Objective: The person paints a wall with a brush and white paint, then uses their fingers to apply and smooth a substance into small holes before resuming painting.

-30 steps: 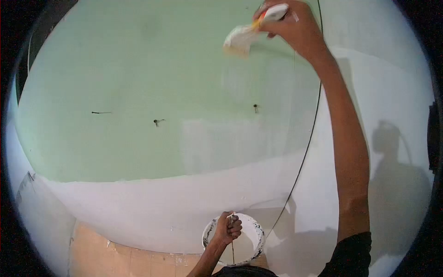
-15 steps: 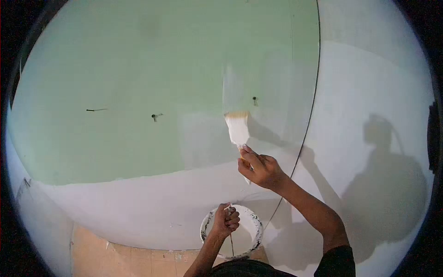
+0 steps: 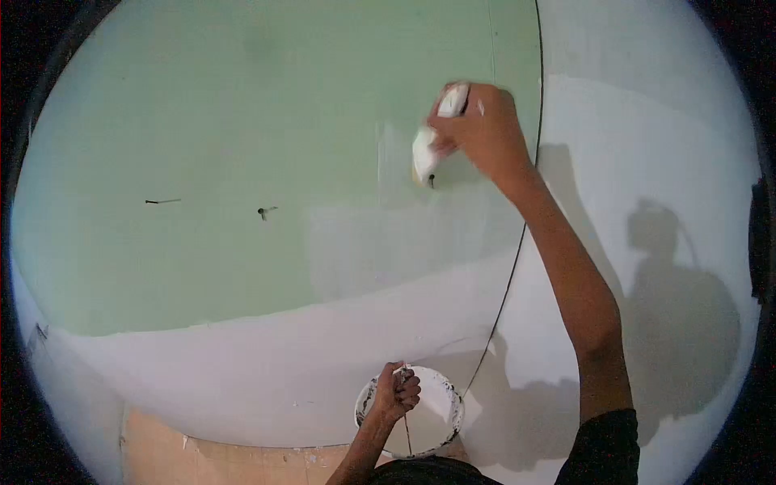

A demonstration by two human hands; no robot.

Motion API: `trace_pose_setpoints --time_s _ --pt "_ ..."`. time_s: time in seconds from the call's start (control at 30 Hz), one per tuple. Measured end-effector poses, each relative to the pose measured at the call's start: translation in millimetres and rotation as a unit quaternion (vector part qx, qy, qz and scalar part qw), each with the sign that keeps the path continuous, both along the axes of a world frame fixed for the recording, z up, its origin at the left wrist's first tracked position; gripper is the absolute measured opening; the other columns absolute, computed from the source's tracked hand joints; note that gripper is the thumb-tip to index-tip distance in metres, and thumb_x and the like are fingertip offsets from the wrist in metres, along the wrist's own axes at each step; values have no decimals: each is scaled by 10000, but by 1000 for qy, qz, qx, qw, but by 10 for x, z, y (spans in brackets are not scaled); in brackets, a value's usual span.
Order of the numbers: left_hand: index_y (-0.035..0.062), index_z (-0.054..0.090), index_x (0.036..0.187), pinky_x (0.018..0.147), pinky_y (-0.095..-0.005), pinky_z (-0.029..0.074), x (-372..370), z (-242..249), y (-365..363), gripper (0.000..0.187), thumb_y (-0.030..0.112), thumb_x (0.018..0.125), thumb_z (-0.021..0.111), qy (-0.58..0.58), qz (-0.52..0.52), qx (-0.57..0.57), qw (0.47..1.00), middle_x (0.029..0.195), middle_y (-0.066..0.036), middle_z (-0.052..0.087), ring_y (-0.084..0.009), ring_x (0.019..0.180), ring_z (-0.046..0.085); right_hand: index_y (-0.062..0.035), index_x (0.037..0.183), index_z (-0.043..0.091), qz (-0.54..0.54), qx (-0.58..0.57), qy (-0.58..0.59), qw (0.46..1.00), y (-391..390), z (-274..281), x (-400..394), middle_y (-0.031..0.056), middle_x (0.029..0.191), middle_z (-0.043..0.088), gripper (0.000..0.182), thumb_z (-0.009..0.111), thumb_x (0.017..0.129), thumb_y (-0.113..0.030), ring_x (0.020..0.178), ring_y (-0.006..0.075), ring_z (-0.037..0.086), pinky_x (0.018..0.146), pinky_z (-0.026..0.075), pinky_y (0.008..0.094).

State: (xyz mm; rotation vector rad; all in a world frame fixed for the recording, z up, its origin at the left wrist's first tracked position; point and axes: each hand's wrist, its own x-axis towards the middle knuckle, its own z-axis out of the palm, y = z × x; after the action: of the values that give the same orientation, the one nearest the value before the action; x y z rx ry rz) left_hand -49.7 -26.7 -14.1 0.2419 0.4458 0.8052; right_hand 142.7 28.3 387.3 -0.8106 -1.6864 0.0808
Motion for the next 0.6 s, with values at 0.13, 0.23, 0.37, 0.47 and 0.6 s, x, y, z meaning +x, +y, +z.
trace_pose_setpoints --time_s 0.13,0.23,0.37,0.47,0.6 --pt "155 419 702 360 -225 197 20 -79 -1 341 413 898 526 15 -1 -10 1000 594 57 291 -64 416 248 44 841 662 -57 239 1 969 15 262 -24 110 763 685 58 692 808 7 677 177 698 585 604 281" --pt "148 437 709 356 -224 202 10 -86 7 338 415 896 526 0 -12 3 1000 590 54 302 -60 412 253 29 837 665 -124 461 -26 878 -48 148 10 103 746 686 107 738 805 -42 661 175 687 577 545 277" --pt "138 465 706 350 -221 202 28 -129 -23 334 410 884 541 -10 -8 -5 1000 583 43 351 -56 402 262 -41 819 600 -146 389 16 909 151 -774 -142 100 714 620 162 748 755 -19 595 225 608 536 491 316" --pt "148 459 695 347 -219 197 66 -6 -27 328 406 881 540 12 7 -26 1000 569 50 332 -58 398 257 -52 836 611 -118 294 46 947 220 -1672 -299 91 799 646 167 722 746 35 659 207 621 566 500 303" --pt "151 469 697 352 -225 201 51 -90 -9 322 406 883 533 0 -5 -25 1000 552 58 302 -69 395 265 -46 873 645 -88 182 88 975 -45 -2237 -401 85 841 683 197 714 724 63 755 212 671 671 542 300"
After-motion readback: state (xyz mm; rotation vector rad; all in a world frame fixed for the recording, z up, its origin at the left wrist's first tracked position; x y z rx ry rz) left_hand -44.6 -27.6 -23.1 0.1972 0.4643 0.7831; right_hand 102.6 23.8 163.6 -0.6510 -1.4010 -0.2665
